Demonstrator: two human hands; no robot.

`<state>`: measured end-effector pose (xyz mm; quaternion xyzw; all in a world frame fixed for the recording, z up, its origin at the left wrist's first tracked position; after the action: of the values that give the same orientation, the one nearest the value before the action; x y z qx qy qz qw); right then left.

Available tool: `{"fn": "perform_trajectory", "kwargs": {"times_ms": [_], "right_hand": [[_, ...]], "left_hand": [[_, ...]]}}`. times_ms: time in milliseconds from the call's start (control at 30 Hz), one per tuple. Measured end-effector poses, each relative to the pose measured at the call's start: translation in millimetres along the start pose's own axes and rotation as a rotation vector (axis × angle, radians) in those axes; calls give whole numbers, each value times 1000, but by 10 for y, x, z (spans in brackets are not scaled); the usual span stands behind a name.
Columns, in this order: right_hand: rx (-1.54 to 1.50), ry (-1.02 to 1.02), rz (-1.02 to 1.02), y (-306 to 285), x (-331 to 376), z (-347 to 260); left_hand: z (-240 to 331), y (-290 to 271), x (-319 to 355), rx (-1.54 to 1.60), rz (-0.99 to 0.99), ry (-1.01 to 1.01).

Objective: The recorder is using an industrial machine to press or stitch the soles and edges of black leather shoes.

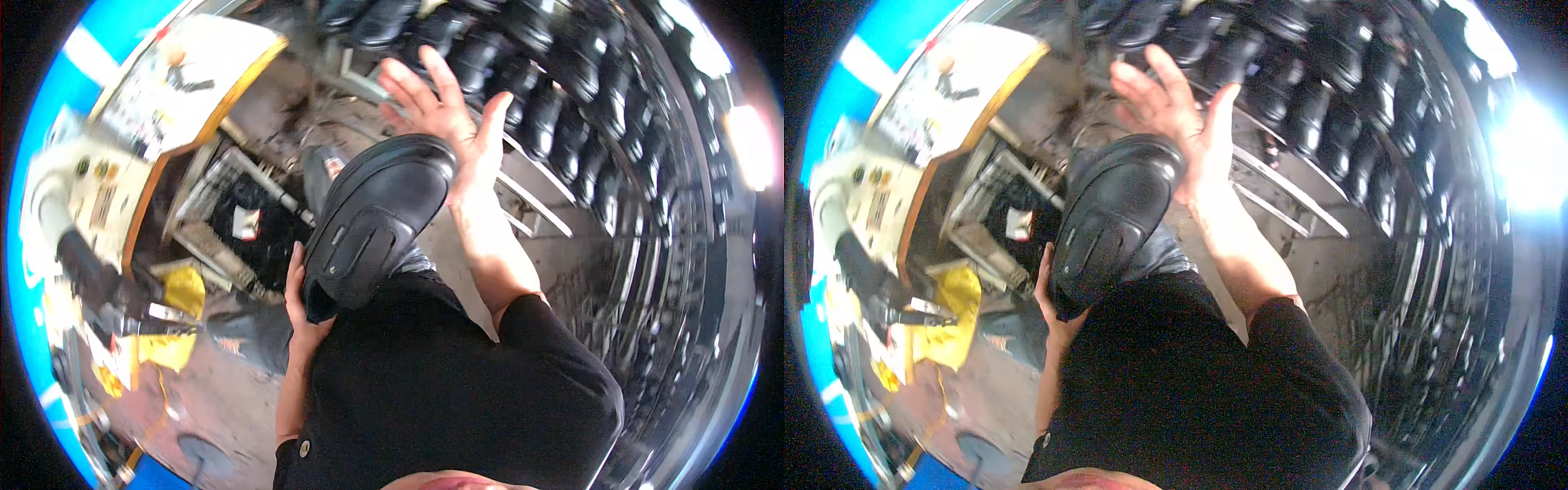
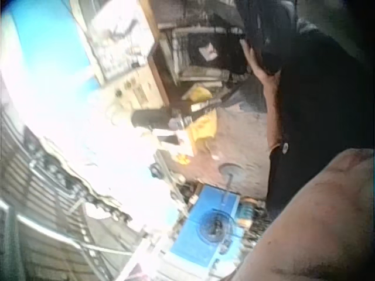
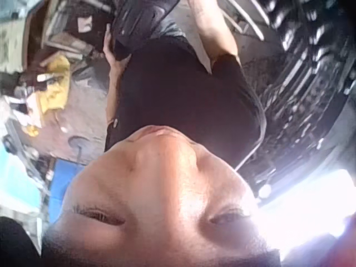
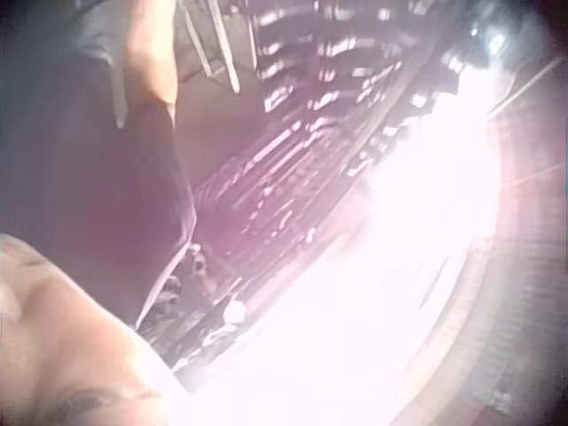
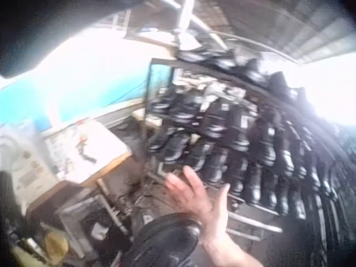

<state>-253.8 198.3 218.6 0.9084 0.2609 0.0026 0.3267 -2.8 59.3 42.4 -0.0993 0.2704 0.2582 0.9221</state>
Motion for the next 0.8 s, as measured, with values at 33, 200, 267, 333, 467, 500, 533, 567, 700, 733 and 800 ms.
{"fn": "perform_trajectory", "kwargs": {"times_ms": [33, 200, 267, 333, 467, 500, 533, 567, 700, 733, 800], "right_hand": [[23, -20, -2, -57, 86, -126], [863, -27, -104, -661, 647, -770], [1296, 99, 79, -1094, 1016, -1191], [1180, 203, 486, -1838, 1645, -1506], [677, -125, 1269, -3438, 3728, -2362], [437, -180, 1331, -3814, 4224, -2449], [396, -289, 1443, -3926, 4521, -2481], [352, -401, 1557, -3970, 4809, -2474], [306, -725, 1795, -4339, 5146, -2573], [312, -715, 1952, -4430, 5064, -2644], [348, -688, 2154, -4608, 4843, -2795]], "left_hand": [[1, 98, -50, 34, -45, 17], [115, 480, -339, 34, -259, 11], [-9, 751, -362, 67, -362, -90], [266, 1070, -565, 81, -498, -128], [228, 1159, -617, 94, -636, -135], [62, 1095, -522, 112, -651, -203], [-91, 974, -401, 85, -575, -286], [-274, 835, -251, 77, -548, -384], [-732, 293, 222, -55, -488, -638], [-879, 123, 390, -46, -441, -732], [-984, -83, 560, -72, -378, -892]]}}
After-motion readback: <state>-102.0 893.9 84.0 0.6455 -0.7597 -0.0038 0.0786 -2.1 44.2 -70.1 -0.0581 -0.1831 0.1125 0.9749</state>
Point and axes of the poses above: each hand's wrist, its own x-axis away from the middle knuckle, its own y-axis out of the palm, z = x × y, the point moved 5 cm from there along -x, towards the middle knuckle, and after that the axes turned 5 degrees about z, right-handed, at the moved point
